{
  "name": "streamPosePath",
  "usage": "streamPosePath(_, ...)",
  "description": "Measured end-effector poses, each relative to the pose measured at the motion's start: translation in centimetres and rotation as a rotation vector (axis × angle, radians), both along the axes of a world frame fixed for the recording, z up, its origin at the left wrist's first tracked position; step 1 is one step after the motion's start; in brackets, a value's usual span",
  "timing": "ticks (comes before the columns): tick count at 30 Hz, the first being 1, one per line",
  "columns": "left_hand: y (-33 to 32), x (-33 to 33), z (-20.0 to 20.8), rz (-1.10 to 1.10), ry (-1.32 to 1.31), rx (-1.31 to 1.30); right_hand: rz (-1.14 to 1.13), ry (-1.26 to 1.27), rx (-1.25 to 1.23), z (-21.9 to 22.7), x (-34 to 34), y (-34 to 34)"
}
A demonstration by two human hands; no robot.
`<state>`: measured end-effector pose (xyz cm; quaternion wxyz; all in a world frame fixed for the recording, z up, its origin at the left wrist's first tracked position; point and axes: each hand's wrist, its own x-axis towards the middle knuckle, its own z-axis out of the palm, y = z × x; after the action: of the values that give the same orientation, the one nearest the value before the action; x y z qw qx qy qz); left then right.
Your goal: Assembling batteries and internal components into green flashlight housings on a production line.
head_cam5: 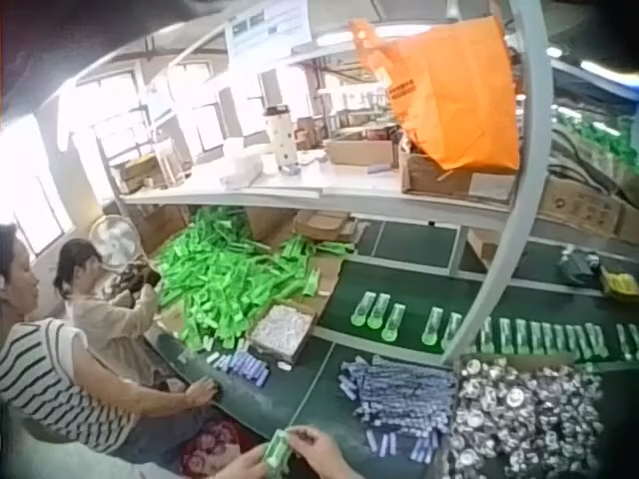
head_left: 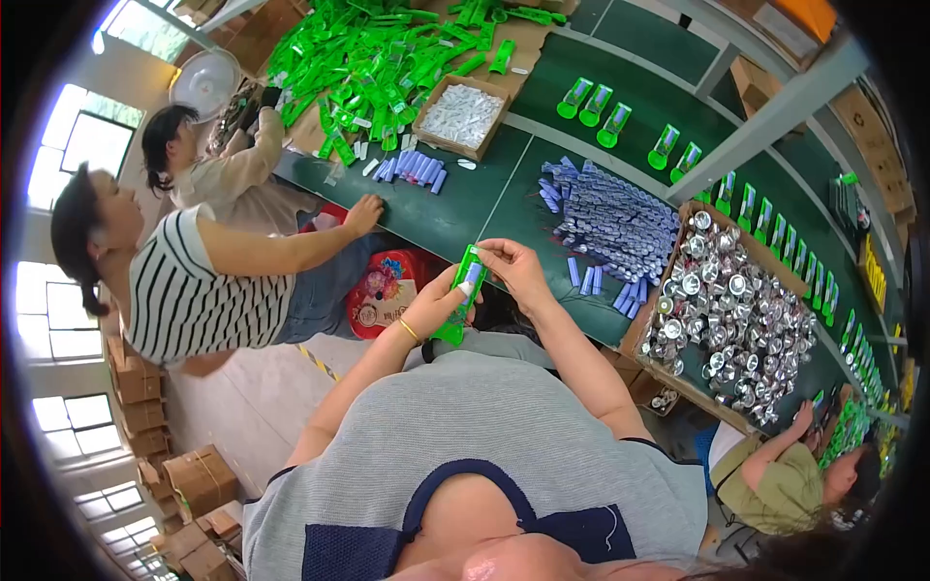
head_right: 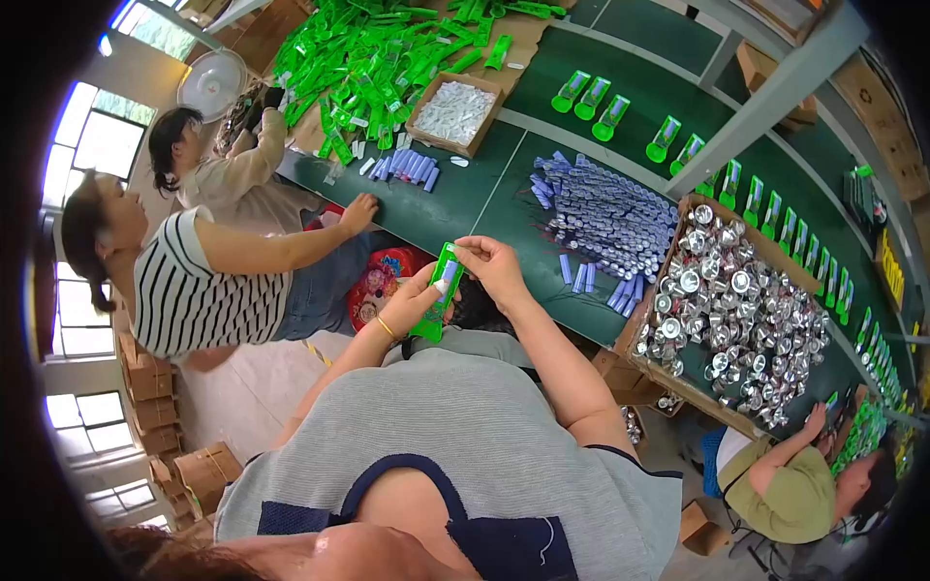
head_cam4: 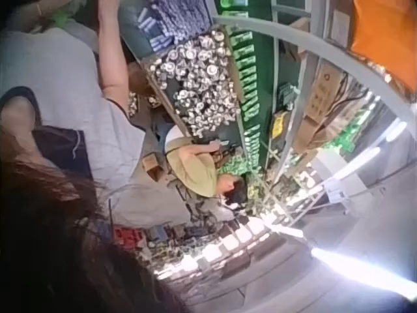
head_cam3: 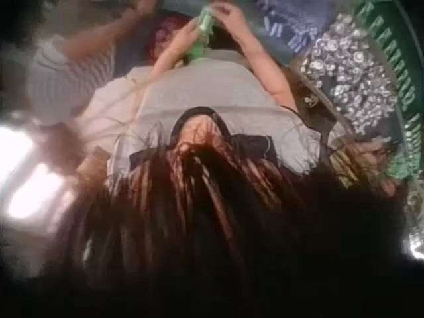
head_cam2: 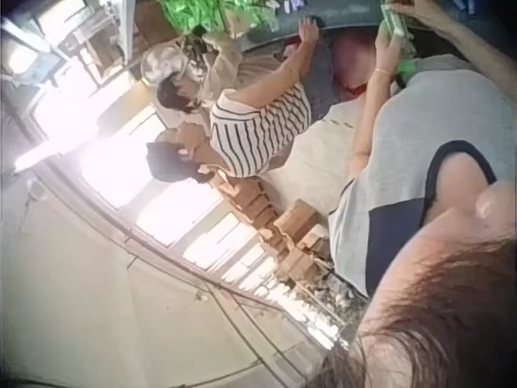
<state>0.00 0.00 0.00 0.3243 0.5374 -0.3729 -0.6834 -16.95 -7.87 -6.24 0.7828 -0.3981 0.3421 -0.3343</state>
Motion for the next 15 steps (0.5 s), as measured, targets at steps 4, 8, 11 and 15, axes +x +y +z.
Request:
streamPosePath(4, -1.1, 0.6, 0.4, -0.016, -0.02, -0.026, -0.114, -0.069, 0.169, 1.2, 1.1, -0.8)
streamPosePath(8, -2.8, 1.1, -0.8, -0.072, -0.062, -0.081, -0.156, -0.056, 0.027, 0.3, 1.3, -2.0)
streamPosePath(11, -4.2, 1.5, -1.2, -0.058, 0.008, -0.025, -0.142, -0.016, 0.033, -0.2, 1.2, -3.3)
streamPosePath(15, -6.2, 3.0, -2.0, -0.045, 0.105, 0.025, -0.039, 0.084, -0.031, 0.2, 1.2, -6.2)
